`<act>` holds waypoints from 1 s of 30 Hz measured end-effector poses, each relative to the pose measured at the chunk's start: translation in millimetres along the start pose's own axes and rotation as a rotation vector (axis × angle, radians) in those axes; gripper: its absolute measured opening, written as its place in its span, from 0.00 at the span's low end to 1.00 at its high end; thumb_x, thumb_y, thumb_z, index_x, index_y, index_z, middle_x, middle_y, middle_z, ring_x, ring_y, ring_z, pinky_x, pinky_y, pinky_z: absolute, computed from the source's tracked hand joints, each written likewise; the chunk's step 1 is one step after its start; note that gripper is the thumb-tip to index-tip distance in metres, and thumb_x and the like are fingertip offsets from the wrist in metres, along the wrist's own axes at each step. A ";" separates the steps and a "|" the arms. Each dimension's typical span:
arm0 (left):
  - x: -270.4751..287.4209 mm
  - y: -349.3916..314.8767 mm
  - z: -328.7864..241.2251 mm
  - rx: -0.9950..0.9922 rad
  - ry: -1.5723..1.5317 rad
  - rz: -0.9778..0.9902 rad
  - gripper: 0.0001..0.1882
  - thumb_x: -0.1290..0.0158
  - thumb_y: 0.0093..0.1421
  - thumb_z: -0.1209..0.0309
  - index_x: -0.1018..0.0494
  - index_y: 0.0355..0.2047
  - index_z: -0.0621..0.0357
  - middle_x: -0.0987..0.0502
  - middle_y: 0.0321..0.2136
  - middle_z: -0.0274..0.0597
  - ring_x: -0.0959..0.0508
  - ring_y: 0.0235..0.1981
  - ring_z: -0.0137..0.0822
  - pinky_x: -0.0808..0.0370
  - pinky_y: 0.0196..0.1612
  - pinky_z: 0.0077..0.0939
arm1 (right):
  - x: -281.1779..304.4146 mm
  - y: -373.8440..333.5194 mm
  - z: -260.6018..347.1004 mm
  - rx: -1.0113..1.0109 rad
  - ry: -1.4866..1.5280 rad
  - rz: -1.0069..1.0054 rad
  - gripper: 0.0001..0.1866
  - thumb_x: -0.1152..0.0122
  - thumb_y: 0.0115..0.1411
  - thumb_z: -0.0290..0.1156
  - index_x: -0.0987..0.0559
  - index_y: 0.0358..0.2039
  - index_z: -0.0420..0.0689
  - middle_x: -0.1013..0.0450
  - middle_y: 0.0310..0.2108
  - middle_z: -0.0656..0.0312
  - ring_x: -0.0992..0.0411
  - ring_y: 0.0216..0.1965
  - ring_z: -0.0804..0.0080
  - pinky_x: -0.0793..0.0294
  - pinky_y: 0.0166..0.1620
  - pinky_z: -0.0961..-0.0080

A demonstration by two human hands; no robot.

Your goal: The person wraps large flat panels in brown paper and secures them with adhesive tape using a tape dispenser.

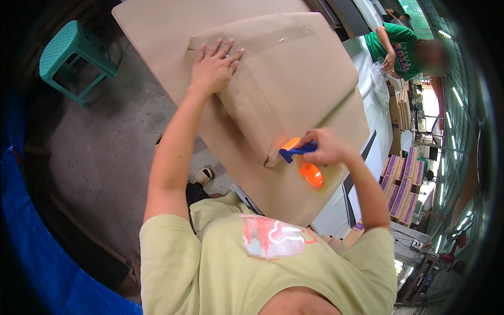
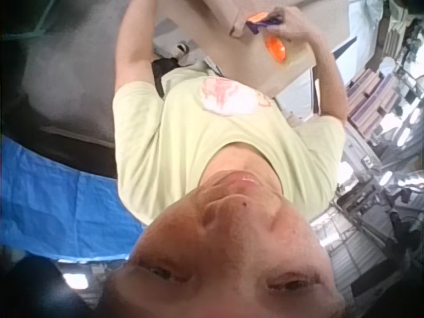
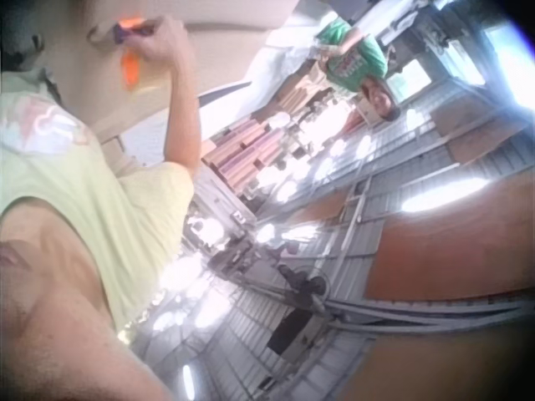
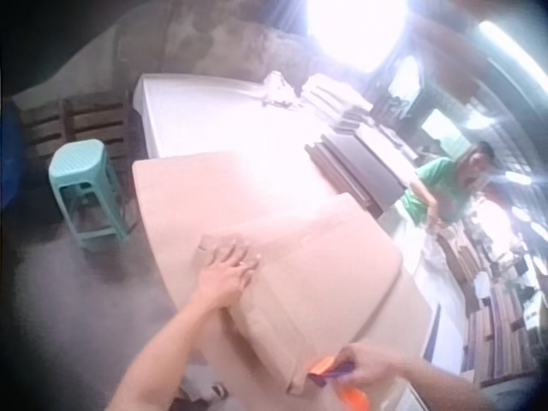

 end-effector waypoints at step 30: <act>37.3 127.5 50.8 0.210 -0.361 0.433 0.28 0.52 0.57 0.49 0.30 0.49 0.56 0.26 0.45 0.49 0.27 0.47 0.45 0.32 0.49 0.36 | -230.9 -39.2 -182.0 -0.750 0.624 -1.562 0.21 0.49 0.59 0.37 0.32 0.51 0.43 0.35 0.50 0.57 0.38 0.53 0.65 0.41 0.56 0.66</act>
Point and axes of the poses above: each hand's wrist, its own y-axis towards the middle knuckle, its own x-axis out of the back of the hand, z = x × y, the point moved 1 cm from there along y, towards the middle knuckle
